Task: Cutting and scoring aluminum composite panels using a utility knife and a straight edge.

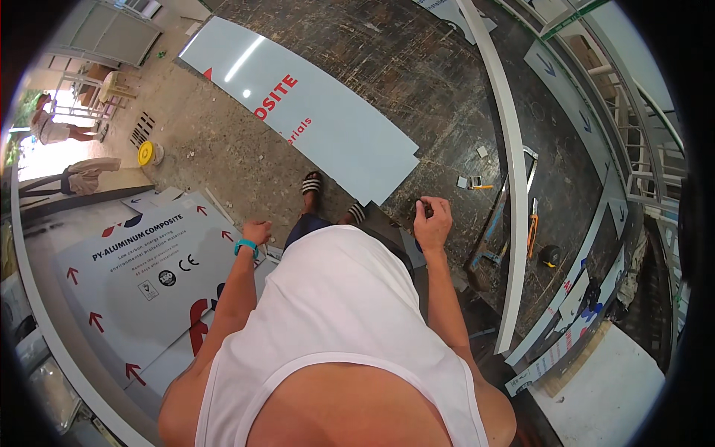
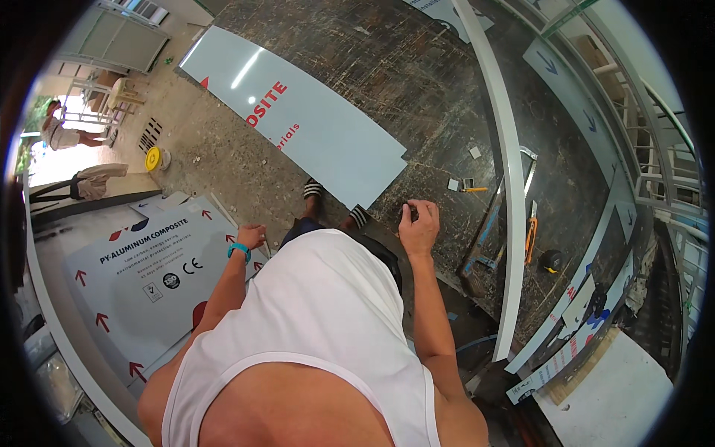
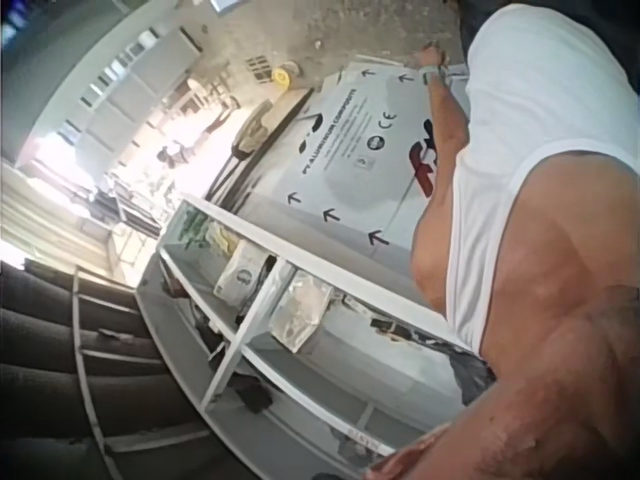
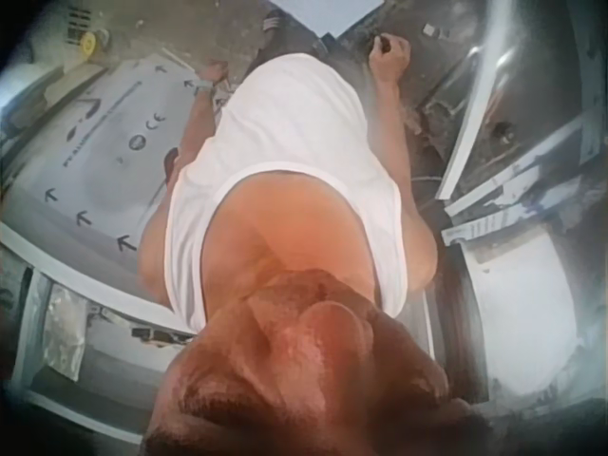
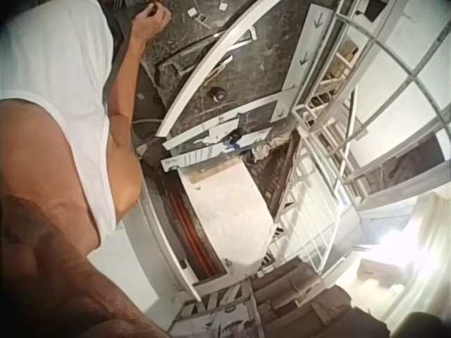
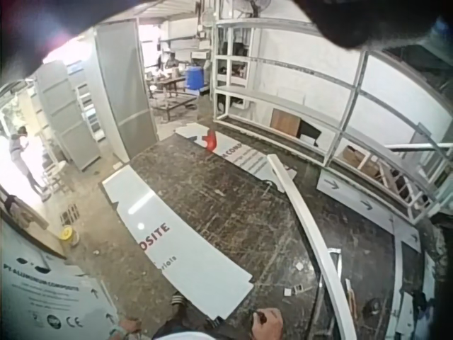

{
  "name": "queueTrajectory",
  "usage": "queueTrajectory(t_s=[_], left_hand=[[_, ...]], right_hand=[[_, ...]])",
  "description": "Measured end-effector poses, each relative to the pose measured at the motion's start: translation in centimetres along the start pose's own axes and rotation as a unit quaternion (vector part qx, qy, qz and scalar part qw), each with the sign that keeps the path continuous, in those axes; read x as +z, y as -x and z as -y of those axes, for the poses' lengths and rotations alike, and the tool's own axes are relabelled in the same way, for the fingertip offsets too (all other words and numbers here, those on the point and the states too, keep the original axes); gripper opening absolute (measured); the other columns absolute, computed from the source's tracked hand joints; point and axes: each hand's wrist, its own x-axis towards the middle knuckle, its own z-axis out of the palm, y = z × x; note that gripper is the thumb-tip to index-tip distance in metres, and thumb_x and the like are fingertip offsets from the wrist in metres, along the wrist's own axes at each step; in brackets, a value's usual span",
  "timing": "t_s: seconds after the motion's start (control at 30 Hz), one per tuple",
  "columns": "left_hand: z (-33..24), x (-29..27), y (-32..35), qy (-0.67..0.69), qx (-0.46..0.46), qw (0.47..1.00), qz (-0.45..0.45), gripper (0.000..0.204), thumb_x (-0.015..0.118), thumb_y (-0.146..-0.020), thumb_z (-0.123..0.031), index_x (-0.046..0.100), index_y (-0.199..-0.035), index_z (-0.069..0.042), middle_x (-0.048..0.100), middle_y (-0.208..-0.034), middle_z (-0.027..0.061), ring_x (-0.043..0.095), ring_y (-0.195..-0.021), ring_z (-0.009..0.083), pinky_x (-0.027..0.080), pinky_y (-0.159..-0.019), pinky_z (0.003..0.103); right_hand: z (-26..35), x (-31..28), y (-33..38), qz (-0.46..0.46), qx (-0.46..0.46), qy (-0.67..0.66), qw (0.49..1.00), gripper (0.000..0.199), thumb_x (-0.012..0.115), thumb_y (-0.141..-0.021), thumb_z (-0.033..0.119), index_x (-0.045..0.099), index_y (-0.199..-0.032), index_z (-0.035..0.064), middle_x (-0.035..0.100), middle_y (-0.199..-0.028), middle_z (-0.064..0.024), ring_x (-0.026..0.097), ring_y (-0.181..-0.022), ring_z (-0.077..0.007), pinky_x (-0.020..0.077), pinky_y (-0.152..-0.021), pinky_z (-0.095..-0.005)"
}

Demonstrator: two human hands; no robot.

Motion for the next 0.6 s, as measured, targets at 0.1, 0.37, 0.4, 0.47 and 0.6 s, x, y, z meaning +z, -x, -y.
queueTrajectory(t_s=[0.1, 0.37, 0.4, 0.47, 0.6], left_hand=[[1.6, 0.1, 0.1, 0.008, -0.027, 0.999, 0.015, 0.027, 0.076, -0.090, -0.021, 0.075, -0.107, 0.000, 0.071, -0.081, 0.0101, 0.068, -0.064, 0.0206, 0.054, -0.057, 0.029], [3.9, -0.1, -0.8, 0.012, -0.048, 0.998, 0.026, 0.027, 0.075, -0.090, -0.020, 0.074, -0.106, 0.001, 0.072, -0.084, 0.0106, 0.069, -0.065, 0.0214, 0.054, -0.057, 0.030], [3.9, -0.1, -0.8, 0.012, -0.047, 0.998, 0.026, 0.028, 0.075, -0.090, -0.020, 0.074, -0.106, 0.002, 0.072, -0.085, 0.0106, 0.069, -0.065, 0.0215, 0.054, -0.057, 0.030], [3.7, -0.1, -1.0, 0.012, -0.042, 0.999, 0.026, 0.028, 0.075, -0.090, -0.020, 0.074, -0.106, 0.002, 0.072, -0.085, 0.0108, 0.069, -0.066, 0.0217, 0.054, -0.057, 0.031], [3.6, 0.1, -1.3, 0.011, -0.031, 0.999, 0.028, 0.028, 0.075, -0.090, -0.020, 0.073, -0.105, 0.003, 0.073, -0.087, 0.0110, 0.069, -0.067, 0.0221, 0.054, -0.057, 0.031]], right_hand=[[0.0, -0.3, 0.7, -0.002, 0.018, -0.014, 1.000, 0.013, 0.073, -0.086, 0.004, 0.074, -0.099, 0.0047, 0.066, -0.098, -0.0092, 0.062, -0.079, -0.0252, 0.0526, -0.071, -0.0347], [0.4, 0.5, 0.7, 0.004, 0.016, -0.021, 1.000, 0.011, 0.072, -0.086, 0.003, 0.074, -0.098, 0.0031, 0.065, -0.097, -0.0090, 0.061, -0.074, -0.0229, 0.0518, -0.067, -0.0333], [0.4, 0.7, 0.6, 0.005, 0.011, -0.026, 1.000, 0.012, 0.073, -0.086, 0.003, 0.074, -0.098, 0.0031, 0.065, -0.097, -0.0090, 0.061, -0.074, -0.0228, 0.0518, -0.067, -0.0332], [0.6, 0.9, 0.4, 0.011, -0.007, -0.046, 0.999, 0.012, 0.073, -0.086, 0.002, 0.073, -0.098, 0.0030, 0.065, -0.097, -0.0090, 0.060, -0.074, -0.0227, 0.0516, -0.067, -0.0332], [0.7, 0.9, 0.1, 0.018, 0.001, -0.041, 0.999, 0.012, 0.073, -0.086, 0.003, 0.073, -0.098, 0.0027, 0.065, -0.097, -0.0089, 0.060, -0.073, -0.0223, 0.0513, -0.067, -0.0328]])
